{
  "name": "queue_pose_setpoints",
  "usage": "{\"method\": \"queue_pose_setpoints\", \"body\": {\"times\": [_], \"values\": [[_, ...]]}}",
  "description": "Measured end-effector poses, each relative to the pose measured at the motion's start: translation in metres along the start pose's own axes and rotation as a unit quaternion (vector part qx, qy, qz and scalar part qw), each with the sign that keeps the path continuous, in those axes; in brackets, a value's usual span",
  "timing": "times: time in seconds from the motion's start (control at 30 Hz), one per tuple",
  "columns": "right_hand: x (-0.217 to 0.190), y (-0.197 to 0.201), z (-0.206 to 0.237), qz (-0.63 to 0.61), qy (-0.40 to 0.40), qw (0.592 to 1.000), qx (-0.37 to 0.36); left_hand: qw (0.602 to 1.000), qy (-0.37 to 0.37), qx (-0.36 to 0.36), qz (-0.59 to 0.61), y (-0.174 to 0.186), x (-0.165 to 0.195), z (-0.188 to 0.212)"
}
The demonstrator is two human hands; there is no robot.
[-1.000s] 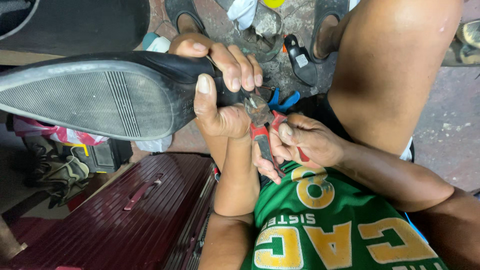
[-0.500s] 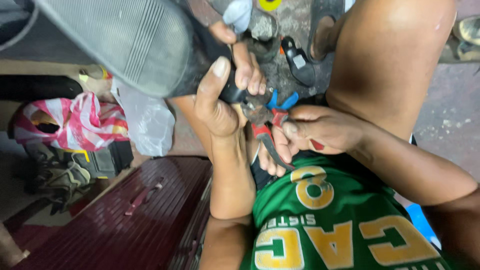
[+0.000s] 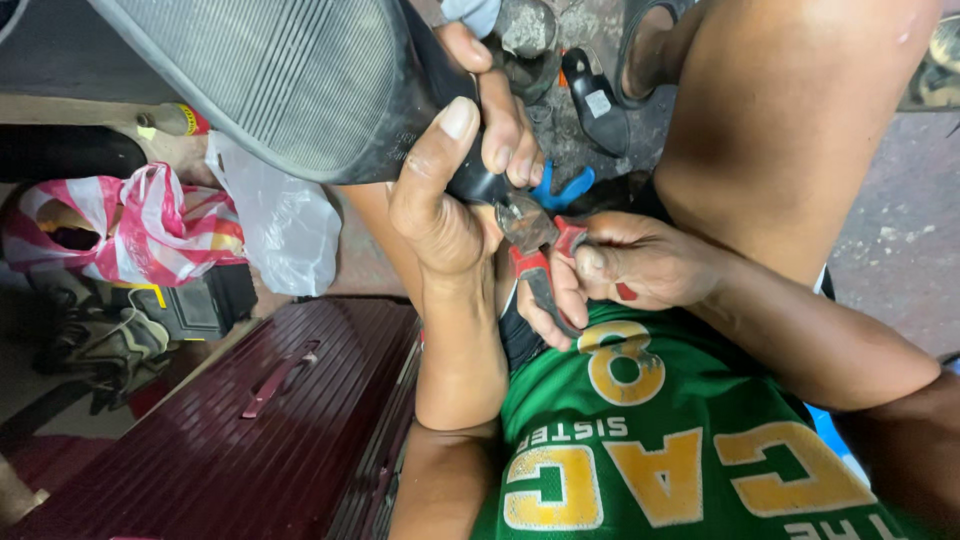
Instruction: The person uses pliers and a blue plastic tool to remove and scrape material from the sole of a black shoe. The person repeatedly adjusts the shoe and tools while working on the sole.
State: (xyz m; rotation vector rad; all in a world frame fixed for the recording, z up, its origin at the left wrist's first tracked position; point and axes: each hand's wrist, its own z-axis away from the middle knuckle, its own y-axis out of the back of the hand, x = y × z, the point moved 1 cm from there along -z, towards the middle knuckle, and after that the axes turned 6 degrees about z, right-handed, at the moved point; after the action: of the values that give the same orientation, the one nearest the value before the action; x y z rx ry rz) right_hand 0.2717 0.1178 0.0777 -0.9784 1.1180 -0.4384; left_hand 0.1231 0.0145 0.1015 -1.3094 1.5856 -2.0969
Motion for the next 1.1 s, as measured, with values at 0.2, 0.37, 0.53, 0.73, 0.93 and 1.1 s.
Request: {"method": "queue_pose_setpoints", "body": {"times": [0.2, 0.37, 0.53, 0.73, 0.93, 1.1], "values": [[0.009, -0.003, 0.002, 0.037, 0.007, 0.998, 0.046, 0.999, -0.004, -0.021, 0.028, 0.004, -0.008, 0.001], [0.009, -0.006, 0.002, 0.047, 0.01, 0.997, 0.056, 0.998, -0.042, -0.021, 0.047, 0.004, -0.015, 0.005], [0.009, -0.008, 0.0, 0.04, 0.023, 0.998, 0.049, 0.994, -0.083, -0.026, 0.063, 0.006, -0.021, 0.009], [0.011, -0.011, 0.001, 0.072, 0.034, 0.995, 0.055, 0.986, -0.127, -0.052, 0.094, 0.007, -0.027, 0.008], [0.002, -0.014, -0.001, 0.093, 0.022, 0.994, 0.052, 0.978, -0.165, -0.083, 0.097, 0.008, -0.028, 0.008], [-0.02, -0.015, 0.017, 0.204, 0.014, 0.978, 0.048, 0.988, -0.043, -0.151, 0.003, 0.008, -0.01, 0.004]]}}
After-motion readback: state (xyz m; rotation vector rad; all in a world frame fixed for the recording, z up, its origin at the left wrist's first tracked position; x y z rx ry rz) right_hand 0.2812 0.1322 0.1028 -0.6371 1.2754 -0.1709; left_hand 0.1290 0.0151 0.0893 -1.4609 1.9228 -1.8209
